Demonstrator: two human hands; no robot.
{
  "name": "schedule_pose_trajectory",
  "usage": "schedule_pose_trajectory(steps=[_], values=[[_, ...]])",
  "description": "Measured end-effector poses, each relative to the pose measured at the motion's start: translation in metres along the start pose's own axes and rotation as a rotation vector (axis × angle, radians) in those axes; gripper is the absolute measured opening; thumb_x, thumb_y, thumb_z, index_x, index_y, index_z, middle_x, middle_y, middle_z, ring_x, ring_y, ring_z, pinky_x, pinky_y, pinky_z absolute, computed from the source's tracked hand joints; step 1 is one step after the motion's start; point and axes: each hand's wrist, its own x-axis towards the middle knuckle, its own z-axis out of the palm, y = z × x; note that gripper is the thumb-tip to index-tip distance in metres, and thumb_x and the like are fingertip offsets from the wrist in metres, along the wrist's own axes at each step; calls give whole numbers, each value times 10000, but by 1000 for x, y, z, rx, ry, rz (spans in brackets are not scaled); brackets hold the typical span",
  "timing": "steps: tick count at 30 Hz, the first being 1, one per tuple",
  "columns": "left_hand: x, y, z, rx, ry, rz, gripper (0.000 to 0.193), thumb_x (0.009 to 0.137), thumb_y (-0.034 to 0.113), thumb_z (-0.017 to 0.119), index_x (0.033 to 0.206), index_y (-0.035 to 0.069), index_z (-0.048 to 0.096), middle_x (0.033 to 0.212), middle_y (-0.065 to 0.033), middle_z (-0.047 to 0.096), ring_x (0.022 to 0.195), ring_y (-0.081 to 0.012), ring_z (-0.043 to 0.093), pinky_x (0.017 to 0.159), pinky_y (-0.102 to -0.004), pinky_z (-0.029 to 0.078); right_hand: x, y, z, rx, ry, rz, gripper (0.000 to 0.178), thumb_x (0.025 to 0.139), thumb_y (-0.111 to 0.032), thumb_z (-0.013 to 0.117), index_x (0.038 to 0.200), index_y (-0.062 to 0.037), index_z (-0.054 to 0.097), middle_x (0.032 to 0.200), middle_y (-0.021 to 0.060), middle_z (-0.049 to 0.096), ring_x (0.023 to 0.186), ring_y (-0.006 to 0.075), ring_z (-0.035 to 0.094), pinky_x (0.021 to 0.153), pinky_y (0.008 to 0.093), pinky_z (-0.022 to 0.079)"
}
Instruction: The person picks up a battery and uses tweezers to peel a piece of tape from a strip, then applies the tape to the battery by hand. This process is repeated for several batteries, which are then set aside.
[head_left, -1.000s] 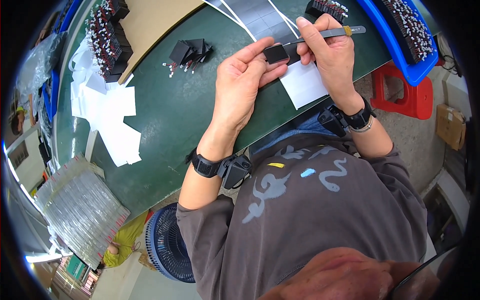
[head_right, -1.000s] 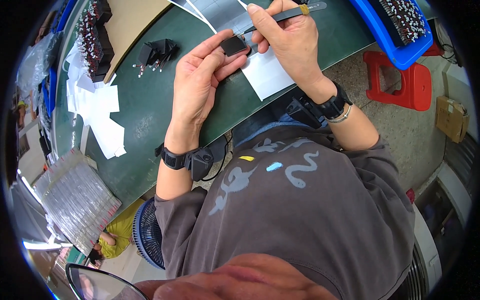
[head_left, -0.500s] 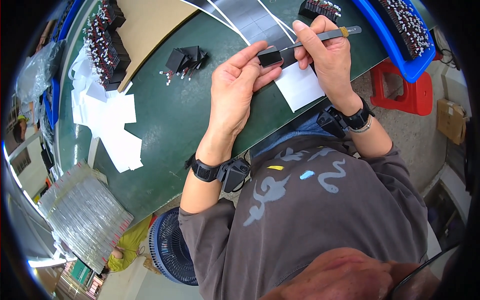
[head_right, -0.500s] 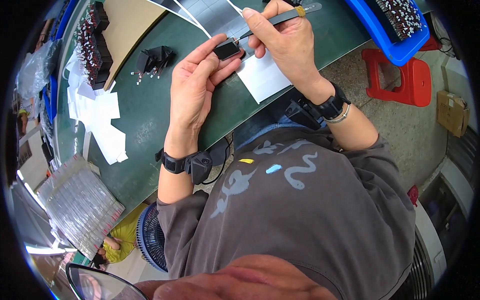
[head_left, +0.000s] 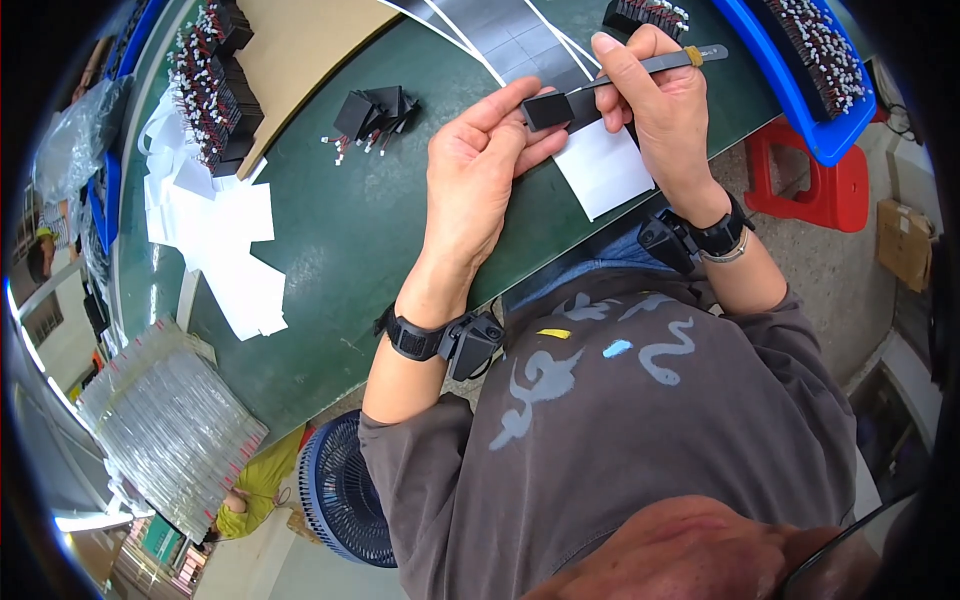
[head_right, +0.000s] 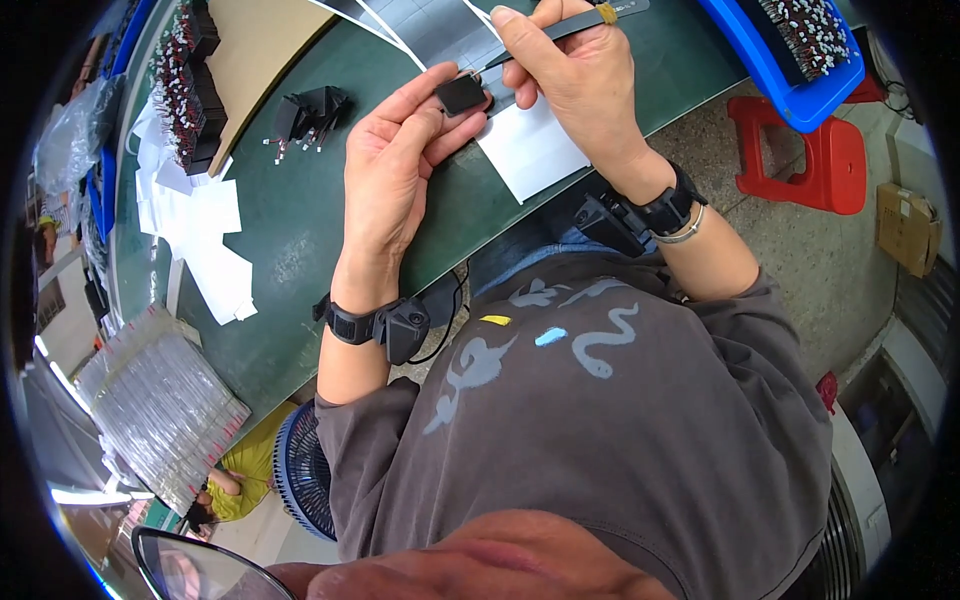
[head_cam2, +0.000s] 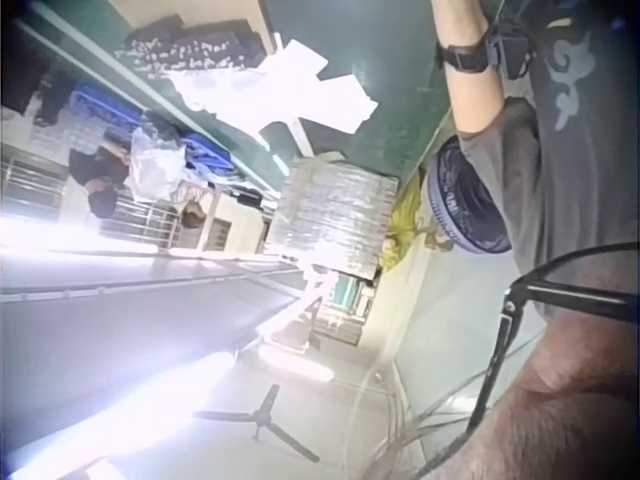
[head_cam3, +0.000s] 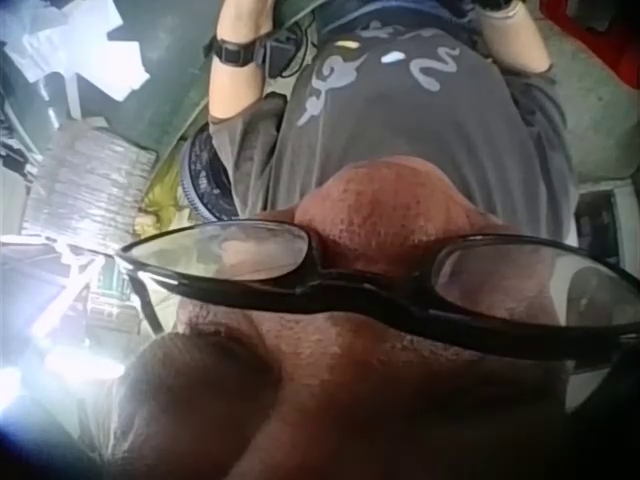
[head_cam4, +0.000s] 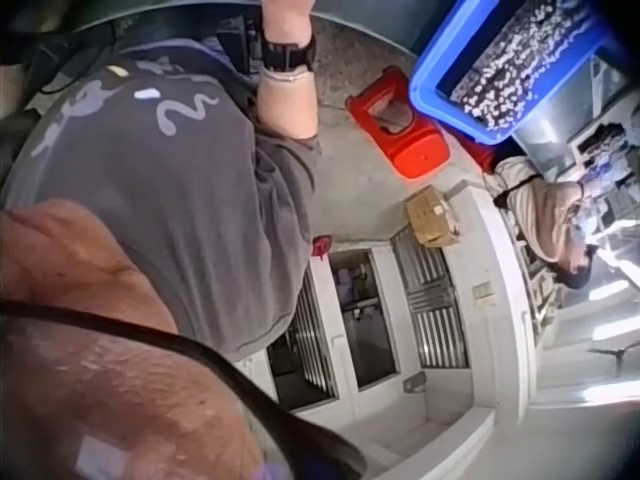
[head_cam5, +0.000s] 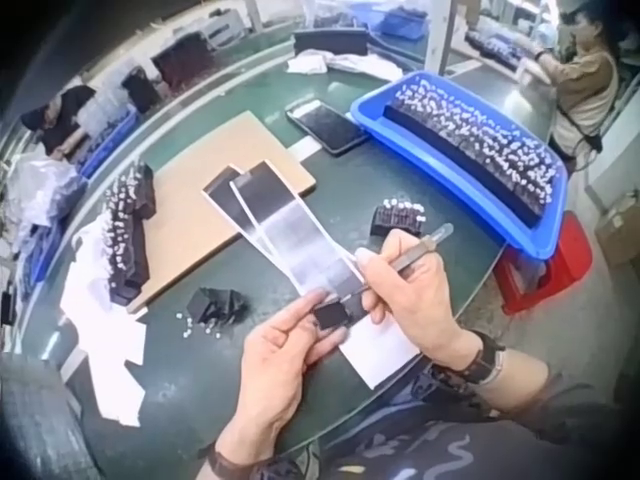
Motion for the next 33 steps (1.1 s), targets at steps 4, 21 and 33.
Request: schedule_pose_trajectory(steps=[4, 21, 33], values=[[0, 0, 1, 8, 7, 7, 354, 1036, 16, 479, 1360, -120, 520, 1228, -223, 653, 1096, -281, 699, 983, -334, 589, 0, 1, 1, -5, 3, 18, 255, 994, -211, 674, 787, -112, 562, 635, 9, 630, 496, 35, 535, 478, 169, 396], [-1, 0, 1, 18, 6, -3, 359, 1053, 50, 475, 1377, -96, 523, 1321, -177, 621, 1026, -223, 712, 950, -280, 586, -1, -1, 5, -78, 24, 13, 259, 986, -217, 687, 785, -104, 569, 634, 12, 641, 498, 28, 548, 473, 165, 404], [-1, -1, 2, 11, 5, 5, 357, 1051, 44, 476, 1376, -97, 522, 1319, -175, 621, 1033, -216, 706, 957, -287, 588, 1, 1, -1, 0, 10, 7, 256, 990, -209, 680, 786, -106, 565, 636, 10, 639, 495, 29, 546, 471, 166, 406]])
